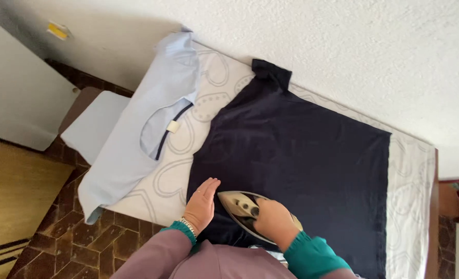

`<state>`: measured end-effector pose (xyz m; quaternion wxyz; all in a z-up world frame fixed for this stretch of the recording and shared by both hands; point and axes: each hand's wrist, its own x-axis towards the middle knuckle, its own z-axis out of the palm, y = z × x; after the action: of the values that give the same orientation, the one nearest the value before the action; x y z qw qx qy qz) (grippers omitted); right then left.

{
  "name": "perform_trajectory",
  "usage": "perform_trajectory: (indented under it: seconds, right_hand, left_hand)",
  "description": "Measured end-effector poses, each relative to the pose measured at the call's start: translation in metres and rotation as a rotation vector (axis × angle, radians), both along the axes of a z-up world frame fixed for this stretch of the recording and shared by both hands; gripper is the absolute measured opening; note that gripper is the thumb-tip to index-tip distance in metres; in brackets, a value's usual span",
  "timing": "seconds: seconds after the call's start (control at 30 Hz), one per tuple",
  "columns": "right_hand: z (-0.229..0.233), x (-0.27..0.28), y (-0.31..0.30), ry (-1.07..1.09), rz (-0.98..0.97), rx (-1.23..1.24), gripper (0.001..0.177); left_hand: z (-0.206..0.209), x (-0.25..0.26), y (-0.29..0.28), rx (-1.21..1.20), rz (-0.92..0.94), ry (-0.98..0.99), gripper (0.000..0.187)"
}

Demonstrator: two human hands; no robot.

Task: The person picks a dark garment from a pile of clothes on a bed, lays it flat on an ironing board, and irons it with a steam iron. The person smooths the fabric with one hand while moving the iron across the surface with the other.

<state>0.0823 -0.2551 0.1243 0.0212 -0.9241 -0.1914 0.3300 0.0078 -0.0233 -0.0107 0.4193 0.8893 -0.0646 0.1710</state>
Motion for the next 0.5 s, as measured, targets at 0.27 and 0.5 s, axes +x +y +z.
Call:
perform_trajectory:
  seconds: [0.27,0.5]
  right_hand:
    - [0.047,-0.007,-0.056,0.018,-0.31,-0.106,0.036]
    - [-0.016,0.048,-0.14,-0.179,-0.175,-0.086,0.033]
  left_hand:
    - [0.015,-0.001,-0.006,0.574,-0.005,0.013,0.066]
    - [0.008,-0.003,-0.007,0.63,0.082,0.061,0.077]
